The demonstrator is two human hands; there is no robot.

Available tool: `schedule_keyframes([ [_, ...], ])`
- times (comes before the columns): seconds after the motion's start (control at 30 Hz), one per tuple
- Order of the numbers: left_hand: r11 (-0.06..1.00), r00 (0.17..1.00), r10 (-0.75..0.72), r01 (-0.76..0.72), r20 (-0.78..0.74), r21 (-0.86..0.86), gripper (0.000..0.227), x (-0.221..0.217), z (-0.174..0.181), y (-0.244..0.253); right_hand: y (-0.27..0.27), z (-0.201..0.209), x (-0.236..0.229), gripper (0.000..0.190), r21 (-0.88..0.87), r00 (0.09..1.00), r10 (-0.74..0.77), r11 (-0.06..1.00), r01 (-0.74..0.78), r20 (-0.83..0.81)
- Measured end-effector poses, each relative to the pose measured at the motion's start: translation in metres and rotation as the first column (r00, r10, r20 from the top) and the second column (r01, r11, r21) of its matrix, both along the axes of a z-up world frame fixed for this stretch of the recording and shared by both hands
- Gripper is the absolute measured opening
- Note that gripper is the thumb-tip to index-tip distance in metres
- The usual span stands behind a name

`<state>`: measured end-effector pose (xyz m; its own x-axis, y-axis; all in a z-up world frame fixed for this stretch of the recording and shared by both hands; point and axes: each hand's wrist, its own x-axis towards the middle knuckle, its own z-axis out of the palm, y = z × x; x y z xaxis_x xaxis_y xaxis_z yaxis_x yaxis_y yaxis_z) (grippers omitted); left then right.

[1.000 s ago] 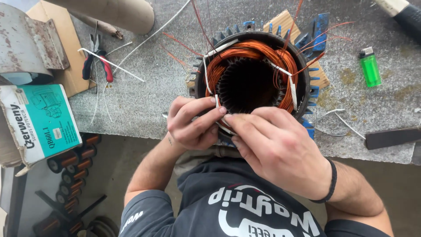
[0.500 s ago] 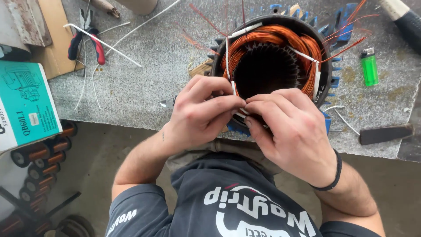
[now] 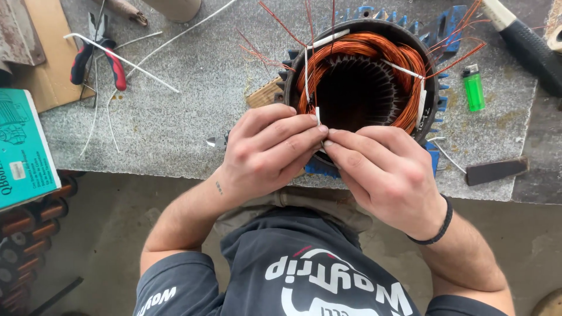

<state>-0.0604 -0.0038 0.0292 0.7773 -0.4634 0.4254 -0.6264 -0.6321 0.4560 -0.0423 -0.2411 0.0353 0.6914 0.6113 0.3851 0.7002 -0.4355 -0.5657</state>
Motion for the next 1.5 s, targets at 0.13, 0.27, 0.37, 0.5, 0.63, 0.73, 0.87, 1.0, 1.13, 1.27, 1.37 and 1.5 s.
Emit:
schedule_keyframes([
  [0.13, 0.998, 0.998, 0.037, -0.04, 0.06, 0.055, 0.03, -0.001, -0.002, 0.004, 0.0, 0.005, 0.001, 0.034, -0.039, 0.999, 0.021, 0.999, -0.019, 0.048],
  [0.27, 0.998, 0.999, 0.023, -0.025, 0.033, 0.054, 0.028, -0.003, -0.007, 0.006, -0.002, 0.002, -0.001, 0.037, -0.057, 0.999, 0.026, 0.998, -0.024, 0.038],
  [0.37, 0.997, 0.999, 0.024, -0.026, 0.039, 0.068, 0.03, -0.003, -0.008, 0.006, -0.002, 0.0, 0.0, 0.038, -0.035, 0.999, 0.037, 0.999, -0.038, -0.008],
  [0.5, 0.997, 0.999, 0.018, -0.02, 0.029, 0.074, 0.031, -0.006, -0.015, 0.007, -0.001, -0.001, 0.0, 0.038, -0.031, 0.999, 0.031, 0.999, -0.032, -0.03],
  [0.63, 0.992, 0.997, 0.01, -0.019, 0.071, 0.123, 0.031, -0.006, -0.017, 0.009, -0.001, -0.004, 0.002, 0.03, -0.004, 0.997, 0.023, 1.0, -0.024, -0.07],
  [0.73, 0.986, 0.993, 0.01, -0.03, 0.12, 0.162, 0.031, -0.007, -0.017, 0.009, -0.003, -0.004, 0.004, 0.029, 0.004, 0.997, 0.065, 0.998, -0.065, -0.04],
  [0.87, 0.975, 0.989, 0.014, -0.046, 0.146, 0.216, 0.029, -0.009, -0.018, 0.008, -0.005, -0.001, 0.006, 0.03, 0.006, 0.993, 0.12, 0.993, -0.12, -0.005],
  [1.0, 0.969, 0.986, 0.027, -0.067, 0.167, 0.24, 0.029, -0.012, -0.022, 0.008, -0.007, 0.0, 0.004, 0.034, -0.004, 0.994, 0.11, 0.994, -0.11, -0.023],
  [1.13, 0.959, 0.974, 0.061, -0.119, 0.22, 0.257, 0.031, -0.014, -0.026, 0.008, -0.005, -0.001, 0.005, 0.042, -0.036, 0.993, 0.121, 0.992, -0.121, -0.002],
  [1.27, 0.957, 0.968, 0.079, -0.141, 0.239, 0.255, 0.033, -0.013, -0.029, 0.007, -0.003, -0.004, 0.004, 0.042, -0.073, 0.992, 0.122, 0.99, -0.119, 0.039],
  [1.37, 0.973, 0.972, 0.035, -0.087, 0.232, 0.216, 0.034, -0.005, -0.034, 0.011, -0.002, -0.004, 0.003, 0.041, -0.078, 0.992, 0.103, 0.992, -0.097, 0.077],
  [1.5, 0.979, 0.976, -0.032, -0.013, 0.217, 0.202, 0.037, 0.005, -0.036, 0.014, -0.001, -0.004, 0.0, 0.045, -0.11, 0.989, 0.106, 0.989, -0.095, 0.1],
])
